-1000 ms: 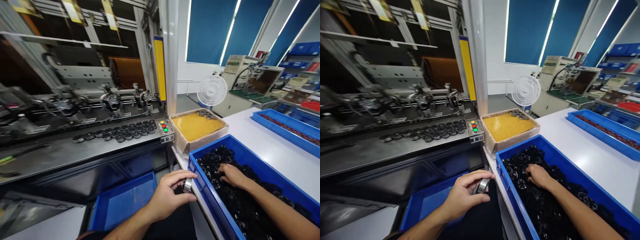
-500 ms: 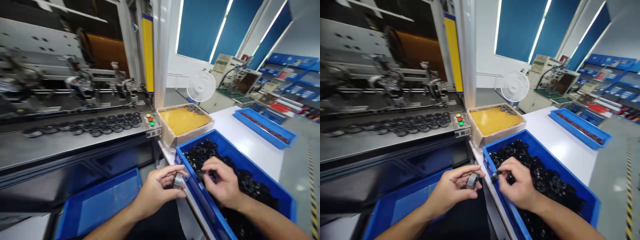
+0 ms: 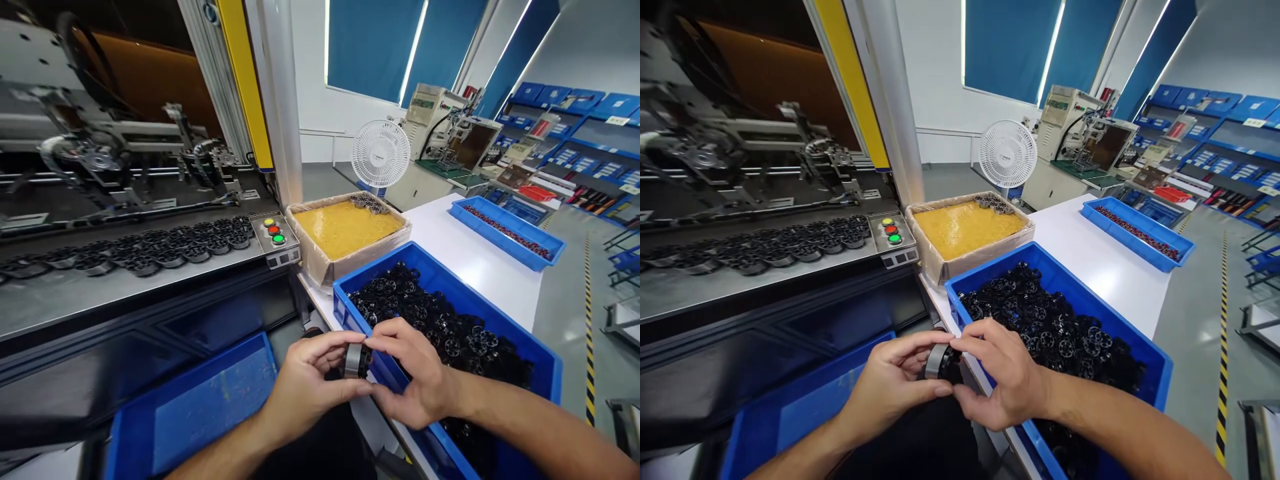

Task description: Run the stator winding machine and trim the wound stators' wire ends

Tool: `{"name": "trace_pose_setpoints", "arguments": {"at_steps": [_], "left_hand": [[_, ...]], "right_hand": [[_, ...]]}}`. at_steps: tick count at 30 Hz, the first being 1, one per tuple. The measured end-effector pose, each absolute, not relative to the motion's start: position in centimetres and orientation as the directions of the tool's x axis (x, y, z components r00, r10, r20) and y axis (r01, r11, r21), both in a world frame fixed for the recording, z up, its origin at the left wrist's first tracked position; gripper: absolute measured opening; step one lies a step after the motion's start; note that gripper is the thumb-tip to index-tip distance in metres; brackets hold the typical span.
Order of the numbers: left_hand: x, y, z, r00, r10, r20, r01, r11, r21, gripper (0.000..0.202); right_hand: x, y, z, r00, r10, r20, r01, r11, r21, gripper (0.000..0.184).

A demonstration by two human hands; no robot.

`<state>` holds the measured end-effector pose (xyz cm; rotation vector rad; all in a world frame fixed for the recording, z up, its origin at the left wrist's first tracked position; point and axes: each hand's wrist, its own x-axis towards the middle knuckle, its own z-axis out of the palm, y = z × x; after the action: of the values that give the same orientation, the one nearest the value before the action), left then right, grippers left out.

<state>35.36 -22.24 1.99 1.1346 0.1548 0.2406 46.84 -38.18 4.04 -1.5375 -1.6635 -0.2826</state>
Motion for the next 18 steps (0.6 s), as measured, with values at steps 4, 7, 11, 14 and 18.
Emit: {"name": "trace_pose_setpoints", "arguments": {"at_steps": [4, 7, 11, 14, 18], "left_hand": [[35.26, -22.18, 2.16, 0.969, 0.245, -0.020, -0.091, 0.433, 0.897, 0.051], [35.32, -22.20, 2.32, 0.980, 0.196, -0.024, -0.078, 0.495, 0.865, 0.050], [35.26, -22.23, 2.31, 0.985, 0.174, -0.011, -0.081, 0.515, 0.853, 0.049], [35.11, -22.28, 2.17, 0.983, 0.181, -0.009, -0.087, 0.514, 0.853, 0.050], [34.99, -22.31, 2.16, 0.986, 0.168, -0.022, -0.071, 0.526, 0.847, 0.051]], "right_hand": [[47.08, -37.89, 4.30, 0.005, 0.685, 0.728, 0.937, 0.252, -0.243, 0.040], [47.16, -37.77, 4.40, -0.026, 0.673, 0.739, 0.926, 0.294, -0.236, 0.037], [46.97, -37.97, 4.38, -0.030, 0.674, 0.738, 0.921, 0.305, -0.241, 0.040], [46.83, -38.13, 4.44, -0.037, 0.676, 0.736, 0.929, 0.294, -0.224, 0.038], [46.83, -38.14, 4.59, -0.061, 0.670, 0.740, 0.941, 0.287, -0.182, 0.035]]}}
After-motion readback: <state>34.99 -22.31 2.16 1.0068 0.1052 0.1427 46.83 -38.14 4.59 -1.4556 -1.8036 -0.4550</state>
